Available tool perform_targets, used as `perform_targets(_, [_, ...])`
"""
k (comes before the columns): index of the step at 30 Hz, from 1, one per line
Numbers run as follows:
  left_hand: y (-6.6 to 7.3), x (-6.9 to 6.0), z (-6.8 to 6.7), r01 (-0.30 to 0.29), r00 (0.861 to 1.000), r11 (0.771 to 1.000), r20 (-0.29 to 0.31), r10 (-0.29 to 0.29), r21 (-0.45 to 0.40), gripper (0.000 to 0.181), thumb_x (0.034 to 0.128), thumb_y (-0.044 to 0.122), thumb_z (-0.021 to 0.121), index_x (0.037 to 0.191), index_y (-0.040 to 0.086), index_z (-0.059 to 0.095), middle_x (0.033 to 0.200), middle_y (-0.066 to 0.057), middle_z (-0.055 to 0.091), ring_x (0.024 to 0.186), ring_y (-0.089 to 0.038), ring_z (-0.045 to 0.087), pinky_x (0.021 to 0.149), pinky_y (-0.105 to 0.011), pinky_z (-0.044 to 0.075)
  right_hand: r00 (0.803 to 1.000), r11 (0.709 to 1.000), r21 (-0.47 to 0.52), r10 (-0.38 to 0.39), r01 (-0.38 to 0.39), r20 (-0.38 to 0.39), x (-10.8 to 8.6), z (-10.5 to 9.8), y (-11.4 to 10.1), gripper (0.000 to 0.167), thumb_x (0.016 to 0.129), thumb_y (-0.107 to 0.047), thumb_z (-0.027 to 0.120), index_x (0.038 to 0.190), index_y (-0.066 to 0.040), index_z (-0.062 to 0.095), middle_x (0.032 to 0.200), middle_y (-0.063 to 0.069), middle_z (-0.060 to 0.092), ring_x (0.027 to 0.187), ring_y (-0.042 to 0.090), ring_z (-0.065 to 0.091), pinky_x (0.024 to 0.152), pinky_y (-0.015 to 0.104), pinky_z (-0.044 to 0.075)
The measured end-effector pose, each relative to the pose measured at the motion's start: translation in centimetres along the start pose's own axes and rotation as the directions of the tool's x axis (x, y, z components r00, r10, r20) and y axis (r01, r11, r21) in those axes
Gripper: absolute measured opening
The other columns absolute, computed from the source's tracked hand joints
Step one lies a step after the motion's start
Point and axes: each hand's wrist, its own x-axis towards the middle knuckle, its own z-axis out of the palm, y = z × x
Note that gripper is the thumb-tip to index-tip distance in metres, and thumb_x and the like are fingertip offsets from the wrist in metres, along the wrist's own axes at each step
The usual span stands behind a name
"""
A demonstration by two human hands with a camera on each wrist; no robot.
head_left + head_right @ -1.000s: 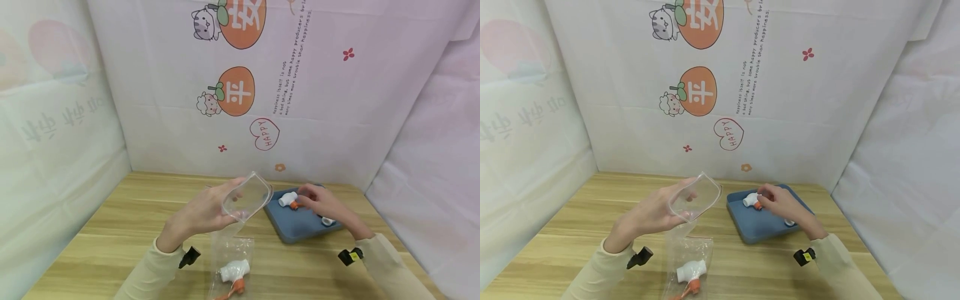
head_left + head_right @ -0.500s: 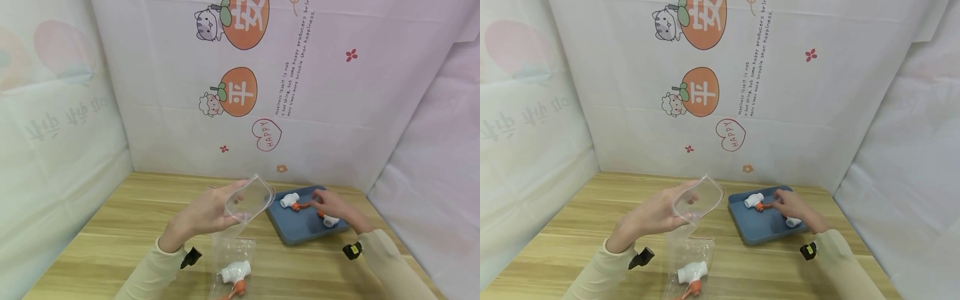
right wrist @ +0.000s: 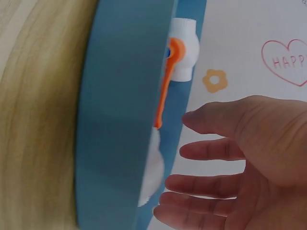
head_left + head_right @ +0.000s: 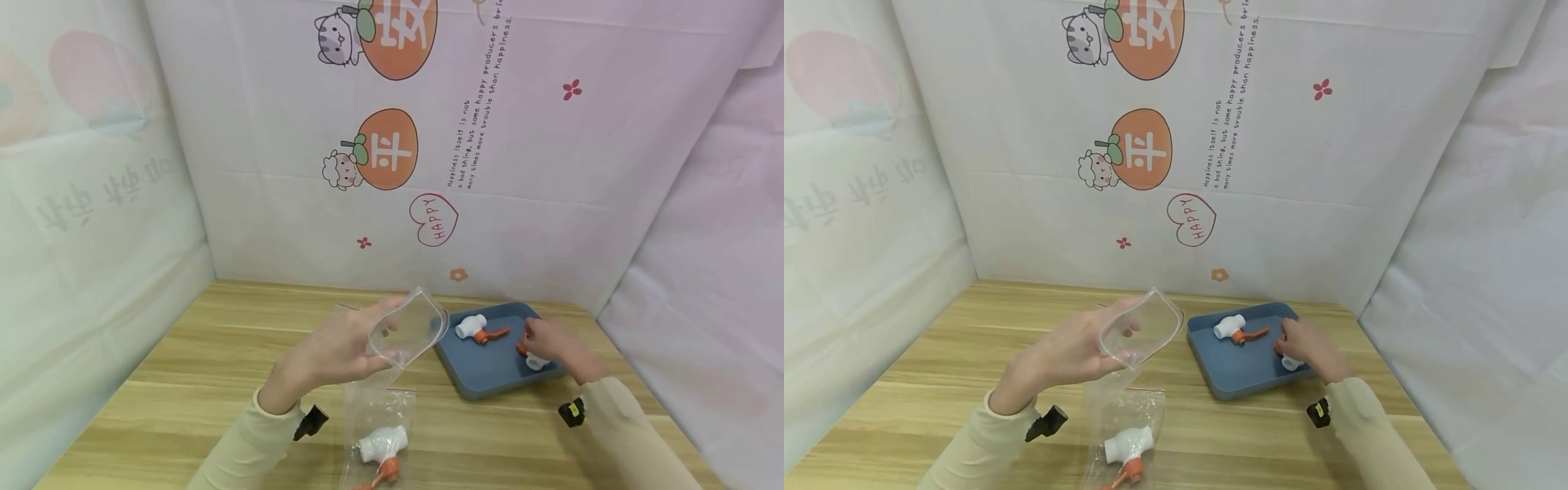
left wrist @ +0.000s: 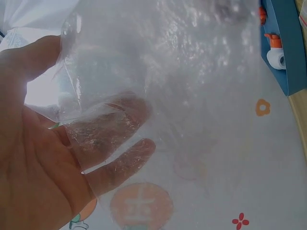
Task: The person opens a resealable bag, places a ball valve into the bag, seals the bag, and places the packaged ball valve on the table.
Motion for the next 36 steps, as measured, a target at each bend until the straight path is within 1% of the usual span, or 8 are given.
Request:
perform_targets(3, [0.0, 0.0, 0.1, -0.002, 1.0, 1.0, 0.0, 0.002, 0.002, 0.079, 0.0886, 0.034, 0.073, 0.153, 0.02, 0.029, 0.108, -0.001, 0.072, 0.083, -0.008, 0.069, 0.073, -0.024, 0.054, 1.0, 1.0, 0.001, 0.0, 0.0, -0.006, 0.0, 0.6, 0.3, 0.023, 0.093, -0.023, 0.063, 0.098, -0.001, 0.059, 0.082, 0.007, 0.059, 0.069, 0.019, 0.052, 0.06, 0.034, 0.042])
perform_targets(8, [-0.1, -0.1, 0.2, 0.001, 1.0, 1.0, 0.006, -0.001, -0.021, 0.078, 0.0889, 0.033, 0.072, 0.153, 0.021, 0.029, 0.111, -0.002, 0.071, 0.089, -0.01, 0.07, 0.076, -0.024, 0.055, 0.999, 1.0, -0.012, -0.029, 0.028, -0.046, 0.3, 1.5, 0.9, 0.023, 0.093, -0.025, 0.065, 0.09, -0.003, 0.06, 0.076, 0.005, 0.057, 0.068, 0.02, 0.05, 0.059, 0.033, 0.041])
perform_targets(12, [-0.2, -0.2, 0.3, 0.009, 1.0, 0.999, 0.02, -0.008, -0.036, 0.077, 0.0892, 0.034, 0.072, 0.153, 0.022, 0.03, 0.112, -0.002, 0.071, 0.092, -0.012, 0.07, 0.077, -0.025, 0.055, 0.998, 0.999, -0.027, -0.022, 0.021, -0.065, 0.6, 2.0, 1.1, 0.023, 0.091, -0.026, 0.065, 0.086, -0.005, 0.06, 0.076, 0.005, 0.058, 0.069, 0.021, 0.05, 0.059, 0.034, 0.042])
perform_targets(18, [-0.2, -0.3, 0.5, -0.001, 1.0, 1.0, 0.021, 0.001, 0.012, 0.074, 0.089, 0.036, 0.072, 0.15, 0.02, 0.035, 0.107, 0.002, 0.071, 0.08, -0.005, 0.068, 0.073, -0.023, 0.054, 0.998, 1.0, -0.023, 0.013, -0.015, -0.062, 0.8, 2.4, 0.9, 0.022, 0.09, -0.025, 0.066, 0.081, -0.007, 0.058, 0.074, 0.004, 0.056, 0.067, 0.02, 0.05, 0.058, 0.034, 0.041])
perform_targets(21, [-0.2, -0.2, 0.6, -0.008, 1.0, 1.0, 0.02, 0.007, 0.023, 0.072, 0.0884, 0.036, 0.073, 0.149, 0.018, 0.037, 0.106, 0.002, 0.071, 0.079, -0.005, 0.067, 0.073, -0.023, 0.054, 0.998, 0.999, -0.017, 0.031, -0.032, -0.056, 0.6, 2.5, 0.7, 0.022, 0.09, -0.025, 0.066, 0.078, -0.008, 0.057, 0.072, 0.004, 0.055, 0.065, 0.02, 0.049, 0.057, 0.033, 0.039])
perform_targets(25, [-0.2, -0.2, 0.6, -0.011, 1.0, 1.0, 0.022, 0.011, 0.021, 0.072, 0.0878, 0.035, 0.073, 0.148, 0.018, 0.037, 0.105, 0.002, 0.071, 0.082, -0.006, 0.068, 0.074, -0.023, 0.054, 0.998, 0.999, 0.011, 0.045, -0.045, -0.037, 0.8, 2.8, 1.0, 0.026, 0.09, -0.024, 0.066, 0.073, -0.01, 0.053, 0.067, 0.002, 0.05, 0.061, 0.018, 0.046, 0.055, 0.031, 0.036])
perform_targets(29, [-0.2, -0.1, 0.6, -0.021, 1.0, 1.0, 0.024, 0.021, 0.001, 0.074, 0.0883, 0.034, 0.073, 0.15, 0.019, 0.035, 0.105, 0.002, 0.07, 0.082, -0.006, 0.066, 0.072, -0.022, 0.053, 0.999, 0.997, 0.058, 0.045, -0.044, -0.018, 1.4, 3.4, 1.9, 0.03, 0.09, -0.024, 0.065, 0.069, -0.011, 0.049, 0.063, 0.0, 0.042, 0.057, 0.016, 0.042, 0.053, 0.029, 0.032])
perform_targets(36, [-0.1, 0.0, 0.6, -0.024, 0.999, 1.0, 0.029, 0.024, 0.002, 0.074, 0.0885, 0.034, 0.073, 0.15, 0.02, 0.034, 0.104, 0.003, 0.07, 0.083, -0.006, 0.066, 0.072, -0.021, 0.052, 0.999, 0.991, 0.121, 0.048, -0.048, 0.003, 1.9, 3.6, 2.7, 0.03, 0.092, -0.025, 0.063, 0.07, -0.011, 0.048, 0.062, -0.002, 0.037, 0.056, 0.014, 0.038, 0.054, 0.028, 0.03])
